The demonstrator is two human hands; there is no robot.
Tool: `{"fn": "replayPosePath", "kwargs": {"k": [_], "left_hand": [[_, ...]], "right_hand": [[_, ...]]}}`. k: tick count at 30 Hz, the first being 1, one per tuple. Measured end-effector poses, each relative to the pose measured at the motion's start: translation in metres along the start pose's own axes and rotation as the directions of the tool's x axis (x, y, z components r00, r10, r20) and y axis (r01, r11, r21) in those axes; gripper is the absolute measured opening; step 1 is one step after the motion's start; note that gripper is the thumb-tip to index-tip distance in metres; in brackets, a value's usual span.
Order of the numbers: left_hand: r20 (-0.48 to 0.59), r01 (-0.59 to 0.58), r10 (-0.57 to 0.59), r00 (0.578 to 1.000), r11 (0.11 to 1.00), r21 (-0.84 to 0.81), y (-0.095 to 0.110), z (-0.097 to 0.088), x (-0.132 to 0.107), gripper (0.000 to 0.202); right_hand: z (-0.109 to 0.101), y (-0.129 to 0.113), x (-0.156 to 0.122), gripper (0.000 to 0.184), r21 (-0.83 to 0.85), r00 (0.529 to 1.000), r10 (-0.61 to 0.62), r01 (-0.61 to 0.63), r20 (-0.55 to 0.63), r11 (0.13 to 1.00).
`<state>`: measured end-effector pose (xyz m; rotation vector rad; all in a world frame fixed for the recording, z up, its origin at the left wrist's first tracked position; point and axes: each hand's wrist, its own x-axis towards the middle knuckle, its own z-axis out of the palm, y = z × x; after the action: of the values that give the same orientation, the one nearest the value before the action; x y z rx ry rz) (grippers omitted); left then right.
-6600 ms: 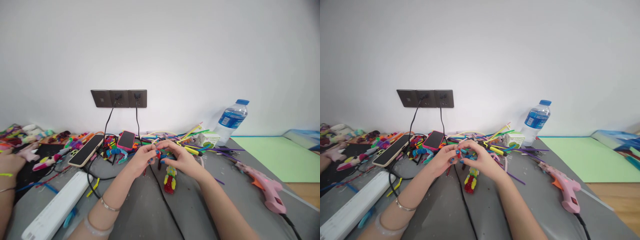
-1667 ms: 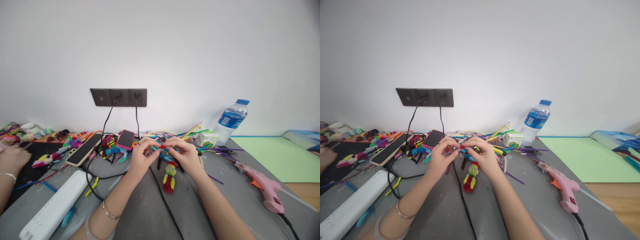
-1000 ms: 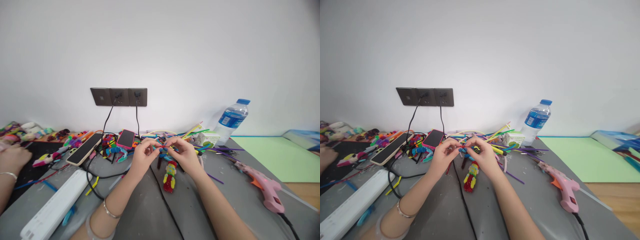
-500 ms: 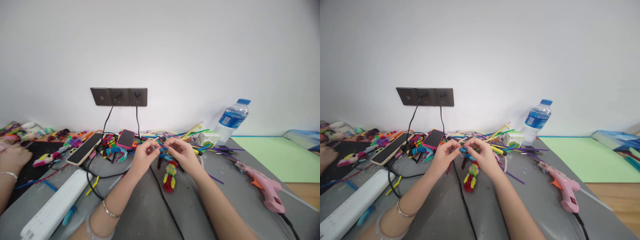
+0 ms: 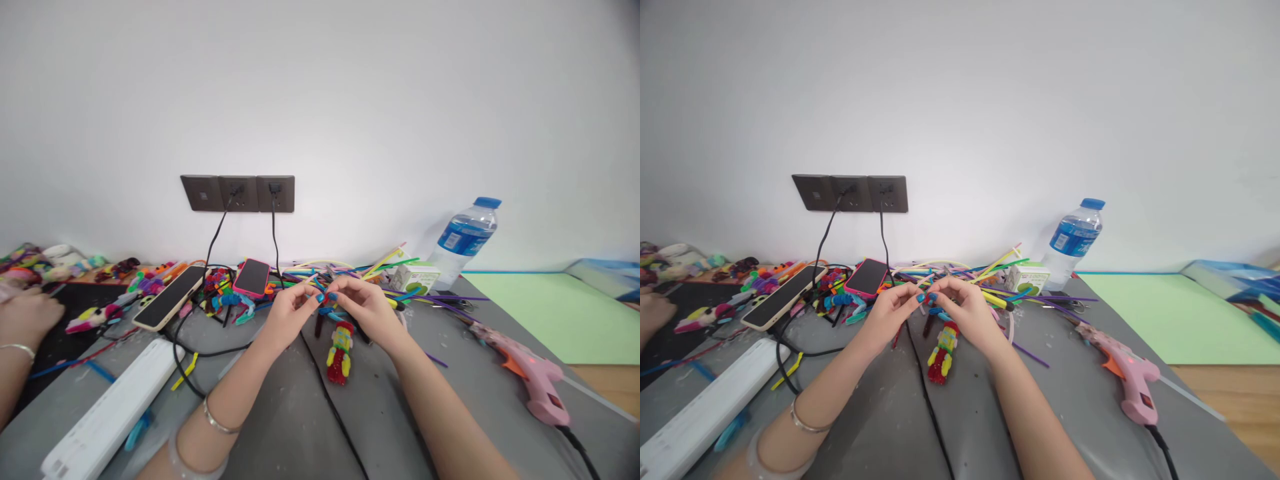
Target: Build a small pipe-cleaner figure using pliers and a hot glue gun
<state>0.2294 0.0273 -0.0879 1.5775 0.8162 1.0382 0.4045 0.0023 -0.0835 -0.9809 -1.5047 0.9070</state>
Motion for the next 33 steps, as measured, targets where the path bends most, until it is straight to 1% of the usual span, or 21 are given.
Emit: {"fn": "replayPosePath", "kwargs": {"k": [3,7,13,17,20,23,29,33], "left_hand": [[0.027,0.001,-0.002,1.000,0.999,0.042,0.000,0.000,0.000,0.030],[0.027,0.008,-0.010,1.000,0.999,0.053,0.001,-0.001,0.000,0.033],[-0.045,0.020,-0.022,0.999,0.999,-0.040,0.003,0.000,-0.001,0.036],[-0.042,0.046,-0.048,0.998,0.998,-0.051,0.003,-0.001,-0.001,0.034],[-0.018,0.041,-0.041,0.999,0.999,-0.007,0.002,-0.003,0.000,0.030],[-0.010,0.012,-0.012,1.000,0.999,0.051,0.001,-0.004,0.000,0.026],[-0.072,-0.025,0.037,0.997,0.987,0.156,0.000,-0.002,0.000,0.016],[-0.134,-0.067,0.096,0.986,0.976,0.205,0.002,0.002,-0.003,0.012]], "right_hand": [[-0.001,-0.002,0.001,0.031,0.017,1.000,0.020,-0.020,0.021,1.000],[-0.002,-0.001,0.001,0.033,0.046,0.999,0.044,-0.046,0.028,0.998],[-0.001,0.001,0.001,0.032,0.069,0.997,0.071,-0.072,0.017,0.995],[0.001,0.000,0.000,0.031,0.095,0.995,0.099,-0.099,0.005,0.990],[0.001,-0.001,0.000,0.031,0.108,0.993,0.108,-0.111,0.037,0.988],[0.002,-0.001,-0.001,0.031,0.102,0.993,0.110,-0.114,0.051,0.988],[0.007,0.002,0.000,0.030,0.065,0.994,0.101,-0.103,0.041,0.992],[0.010,0.004,0.000,0.030,0.056,0.996,0.086,-0.087,0.025,0.995]]}}
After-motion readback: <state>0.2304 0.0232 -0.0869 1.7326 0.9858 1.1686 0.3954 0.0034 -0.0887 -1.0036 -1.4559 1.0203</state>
